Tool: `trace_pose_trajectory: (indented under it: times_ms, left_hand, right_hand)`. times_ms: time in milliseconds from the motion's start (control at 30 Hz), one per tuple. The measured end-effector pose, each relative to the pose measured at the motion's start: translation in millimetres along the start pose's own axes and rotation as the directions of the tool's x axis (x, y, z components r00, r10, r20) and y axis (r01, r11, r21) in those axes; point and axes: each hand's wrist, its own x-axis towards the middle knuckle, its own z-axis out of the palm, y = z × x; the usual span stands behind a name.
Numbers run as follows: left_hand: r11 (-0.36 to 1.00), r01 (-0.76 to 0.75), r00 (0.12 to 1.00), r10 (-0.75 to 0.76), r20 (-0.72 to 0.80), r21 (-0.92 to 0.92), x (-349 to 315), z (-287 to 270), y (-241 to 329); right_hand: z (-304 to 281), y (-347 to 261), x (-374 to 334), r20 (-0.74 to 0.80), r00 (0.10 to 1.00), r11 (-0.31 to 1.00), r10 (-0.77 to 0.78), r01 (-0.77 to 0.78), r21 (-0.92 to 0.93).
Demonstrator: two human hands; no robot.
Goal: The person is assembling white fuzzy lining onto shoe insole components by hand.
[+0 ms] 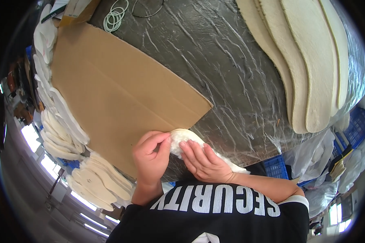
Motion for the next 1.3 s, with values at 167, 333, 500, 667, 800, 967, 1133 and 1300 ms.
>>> trace_pose_trajectory:
  times_ms: [167,333,500,667,800,967,1133,1300]
  left_hand:
    - [1.000,-0.019,0.999,0.019,0.039,0.002,4,0,-2]
    - [0.963,-0.270,0.961,0.270,0.059,-0.004,-8,-10,6]
    - [0.939,-0.330,0.939,0.337,0.067,-0.097,-17,-17,25]
    - [0.954,-0.246,0.966,0.255,0.031,-0.171,-32,-21,35]
    - [0.948,-0.272,0.958,0.283,0.046,-0.165,-39,-26,48]
    - [0.933,-0.312,0.948,0.317,-0.001,-0.177,-51,-27,55]
    - [0.909,-0.213,0.951,0.277,0.139,-0.357,-69,-28,66]
    - [0.766,-0.237,0.958,0.287,-0.011,-0.598,-82,-13,70]
  right_hand:
    - [-7,8,4,-0.015,0.992,0.935,0.128,-0.116,0.336]
    - [-21,39,16,-0.061,0.903,0.502,0.425,-0.179,0.846]
    - [-59,64,37,0.378,0.879,0.073,0.291,-0.415,0.907]
    - [-72,65,36,0.337,0.925,0.039,0.178,-0.349,0.936]
    - [-82,51,30,0.286,0.923,-0.027,0.257,-0.289,0.957]
    - [-101,40,22,0.359,0.894,-0.097,0.269,-0.346,0.933]
    - [-120,37,11,0.378,0.904,-0.148,0.199,-0.353,0.924]
    - [-116,30,-6,0.175,0.935,-0.075,0.307,-0.160,0.984]
